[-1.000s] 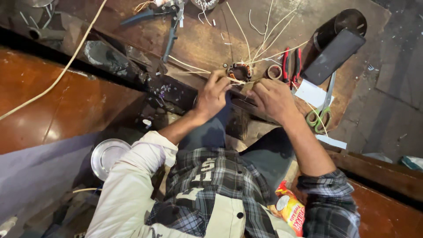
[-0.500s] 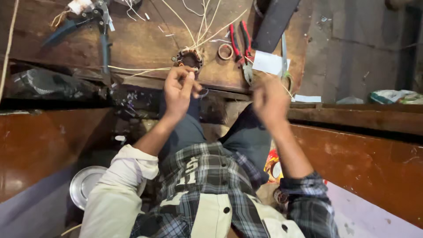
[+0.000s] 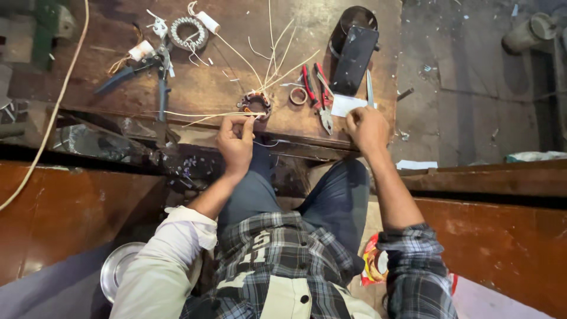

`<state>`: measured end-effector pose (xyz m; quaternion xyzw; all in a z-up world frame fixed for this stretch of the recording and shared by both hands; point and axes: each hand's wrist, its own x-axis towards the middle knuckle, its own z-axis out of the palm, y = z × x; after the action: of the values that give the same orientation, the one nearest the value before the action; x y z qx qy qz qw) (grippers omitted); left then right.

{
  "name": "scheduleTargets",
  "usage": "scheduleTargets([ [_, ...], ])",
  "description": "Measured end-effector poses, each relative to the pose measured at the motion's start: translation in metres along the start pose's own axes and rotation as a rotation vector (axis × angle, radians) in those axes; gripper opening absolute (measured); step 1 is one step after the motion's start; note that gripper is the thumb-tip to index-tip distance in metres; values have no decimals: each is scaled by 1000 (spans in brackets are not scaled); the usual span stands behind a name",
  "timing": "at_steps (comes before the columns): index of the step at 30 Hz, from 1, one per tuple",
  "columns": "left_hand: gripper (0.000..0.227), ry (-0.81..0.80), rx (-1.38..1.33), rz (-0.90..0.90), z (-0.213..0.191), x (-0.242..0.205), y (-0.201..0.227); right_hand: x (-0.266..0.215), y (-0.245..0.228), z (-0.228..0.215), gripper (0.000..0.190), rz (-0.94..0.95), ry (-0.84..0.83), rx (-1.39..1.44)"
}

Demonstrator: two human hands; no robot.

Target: The person winds thin white wire around a small circular core, repeatedly cutting and reattaching wire segments. They use pliers and scissors to trim and secure the wire while working at a cluttered wooden table.

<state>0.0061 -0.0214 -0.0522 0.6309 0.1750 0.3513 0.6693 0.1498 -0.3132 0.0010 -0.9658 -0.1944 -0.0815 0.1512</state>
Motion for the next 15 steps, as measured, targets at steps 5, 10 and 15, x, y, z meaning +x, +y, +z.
scheduleTargets([
  [5,12,-7,27,-9,-2,-4,3,29,-21,10,26,116,-27,325],
  [10,12,-33,417,171,-9,-2,19,9,8,-26,31,137,-47,84],
  [15,17,-130,544,223,-16,-5,38,-11,41,-28,51,254,-329,-24],
])
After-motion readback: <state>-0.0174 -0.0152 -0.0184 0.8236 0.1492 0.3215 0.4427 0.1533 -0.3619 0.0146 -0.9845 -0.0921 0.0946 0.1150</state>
